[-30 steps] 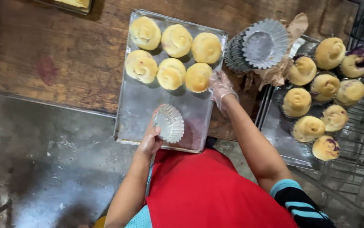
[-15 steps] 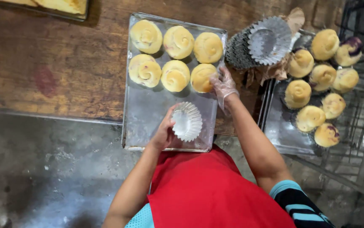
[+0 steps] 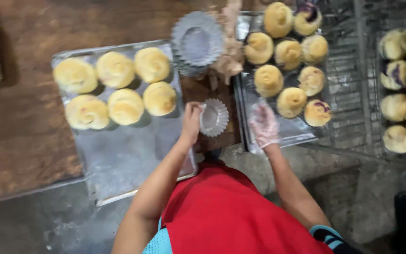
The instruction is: The person carries a tray of buns to a rack and then transfers individual buns into metal molds on a different tray by hand. They continue arranging the buns into molds and moving them between trays before returning the filled molds to the rack.
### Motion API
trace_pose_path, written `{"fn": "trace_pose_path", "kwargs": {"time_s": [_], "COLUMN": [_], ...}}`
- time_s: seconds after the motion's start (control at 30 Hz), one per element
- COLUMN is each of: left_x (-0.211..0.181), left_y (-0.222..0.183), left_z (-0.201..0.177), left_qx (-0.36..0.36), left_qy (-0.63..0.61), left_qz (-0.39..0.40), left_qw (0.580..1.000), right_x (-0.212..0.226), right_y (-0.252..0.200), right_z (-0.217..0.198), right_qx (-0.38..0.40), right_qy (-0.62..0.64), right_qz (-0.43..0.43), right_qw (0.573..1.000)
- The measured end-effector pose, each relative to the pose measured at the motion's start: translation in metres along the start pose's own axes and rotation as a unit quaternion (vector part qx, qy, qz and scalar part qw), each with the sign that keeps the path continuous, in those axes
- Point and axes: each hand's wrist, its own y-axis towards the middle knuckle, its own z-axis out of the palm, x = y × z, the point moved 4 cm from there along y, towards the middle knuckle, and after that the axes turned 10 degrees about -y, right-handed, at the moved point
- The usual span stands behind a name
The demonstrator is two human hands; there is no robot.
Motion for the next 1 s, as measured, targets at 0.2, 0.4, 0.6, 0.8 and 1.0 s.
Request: {"fn": "trace_pose_path", "kwargs": {"time_s": [0.2,0.4,0.6,0.8,1.0], "left_x": [-0.075,-0.106,-0.030,0.016,0.041], "left_y": [0.003,-0.044,-0.073,-0.074,-0.066], "left_z": [0.059,0.110,0.149,0.158,0.162], "left_qx": [-0.049,-0.013,0.084,0.106,0.093], "left_qy": [0.332,0.310,0.101,0.123,0.084], "left_qz": [0.216,0.207,0.011,-0.061,-0.099], "left_qw": [0.917,0.928,0.991,0.985,0.987], "right_x": [0.024,0.007,0.007,0.034,0.016], "right_y": [0.027,0.070,0.079,0.072,0.073], "right_z": [-0.118,-0.130,-0.131,-0.126,-0.119], "right_qx": [-0.116,0.006,0.086,0.151,0.129], "right_qy": [-0.380,-0.470,-0.400,-0.494,-0.464], "right_qz": [-0.052,-0.034,-0.008,0.017,-0.034], "right_qw": [0.916,0.882,0.913,0.856,0.876]}}
